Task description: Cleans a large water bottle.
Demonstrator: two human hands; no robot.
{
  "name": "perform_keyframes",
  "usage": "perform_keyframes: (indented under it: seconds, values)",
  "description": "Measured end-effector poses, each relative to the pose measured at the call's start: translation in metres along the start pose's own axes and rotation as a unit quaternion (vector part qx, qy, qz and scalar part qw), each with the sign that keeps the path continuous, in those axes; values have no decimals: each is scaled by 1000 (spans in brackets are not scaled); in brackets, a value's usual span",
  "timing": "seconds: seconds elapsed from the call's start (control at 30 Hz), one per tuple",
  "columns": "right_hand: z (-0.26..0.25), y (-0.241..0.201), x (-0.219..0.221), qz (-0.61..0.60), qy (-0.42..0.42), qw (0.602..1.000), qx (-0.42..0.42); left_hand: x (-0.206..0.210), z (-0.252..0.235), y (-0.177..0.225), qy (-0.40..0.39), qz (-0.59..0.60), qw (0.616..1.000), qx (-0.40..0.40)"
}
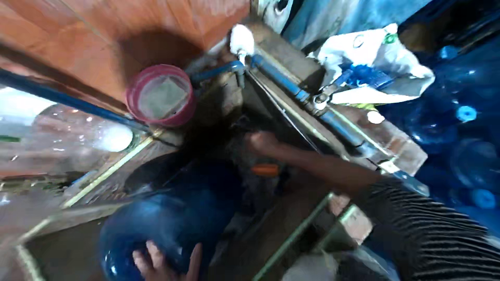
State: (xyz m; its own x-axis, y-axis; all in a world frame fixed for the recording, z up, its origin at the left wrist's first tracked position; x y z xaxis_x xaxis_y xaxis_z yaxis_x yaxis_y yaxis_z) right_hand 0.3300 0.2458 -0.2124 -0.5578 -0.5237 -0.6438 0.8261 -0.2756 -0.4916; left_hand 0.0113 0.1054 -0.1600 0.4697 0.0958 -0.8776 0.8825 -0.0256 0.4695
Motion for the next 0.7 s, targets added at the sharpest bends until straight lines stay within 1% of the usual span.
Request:
perform_keyframes:
  seconds: [0.03, 0.07, 0.1, 0.13, 0.17, 0.2, 0.23, 0.27, 0.3, 0.37, 0.43, 0.47, 0.5, 0.53, 0.57, 0.6, 0.63, 0.67, 0.7]
  values:
    - [41, 4, -54, 35, 51, 997, 42, 0, -2, 6, -4, -7, 1000, -2]
    - [66, 23, -98, 70, 109, 987, 91, 0, -2, 9, -7, -14, 1000, -14]
    - [77, 56, -136, 108, 263, 954, 97, 1, -2, 9, -7, -15, 999, -32]
    - [84, 91, -166, 130, 331, 927, 120, 3, -1, 8, -6, -11, 999, -42]
    - [86, 124, -184, 139, 332, 919, 162, 5, 0, 7, -3, -4, 999, -45]
    - [87, 152, -194, 132, 309, 919, 208, 7, 1, 8, 4, -1, 999, -37]
    - [84, 172, -197, 115, 285, 920, 243, 8, 2, 9, 11, 1, 1000, -29]
    - [79, 182, -196, 96, 271, 922, 259, 9, 2, 10, 16, -3, 1000, -21]
    - [73, 184, -195, 82, 274, 921, 264, 11, 3, 11, 15, -7, 1000, -18]
    - [60, 176, -194, 55, 291, 923, 246, 13, 6, 14, 13, -15, 1000, -11]
    - [43, 155, -195, 47, 296, 933, 198, 18, 7, 19, 9, -21, 1000, -2]
    - [34, 134, -194, 65, 297, 939, 161, 19, 7, 23, 12, -23, 1000, 6]
    - [24, 104, -189, 100, 307, 941, 104, 19, 6, 25, 17, -26, 999, 10]
    - [16, 67, -176, 131, 326, 936, 28, 20, 6, 27, 19, -32, 999, 8]
    - [7, 31, -154, 148, 335, 929, -50, 20, 4, 28, 21, -42, 999, 7]
    - [-6, 3, -121, 154, 321, 928, -108, 21, 2, 30, 19, -53, 998, 5]
    - [-26, -7, -76, 148, 264, 944, -132, 23, 2, 31, 16, -61, 998, 2]
    - [-49, 0, -20, 141, 169, 966, -132, 23, 1, 32, 16, -66, 998, 3]
    - [-72, 22, 40, 129, 55, 984, -111, 24, 0, 34, 19, -71, 997, 7]
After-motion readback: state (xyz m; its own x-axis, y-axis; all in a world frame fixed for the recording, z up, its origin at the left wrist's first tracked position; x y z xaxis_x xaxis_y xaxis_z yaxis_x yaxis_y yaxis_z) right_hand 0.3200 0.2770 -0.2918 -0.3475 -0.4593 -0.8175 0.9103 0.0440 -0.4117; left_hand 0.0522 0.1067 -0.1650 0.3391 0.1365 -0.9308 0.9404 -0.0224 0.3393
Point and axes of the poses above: each hand's wrist, its own z-axis away from the middle knuckle, its own x-axis out of the palm, y = z × x, the point moved 9 cm from there along -z, towards the middle knuckle, and after that the axes turned 1 degree about z, right-handed, at the moved point
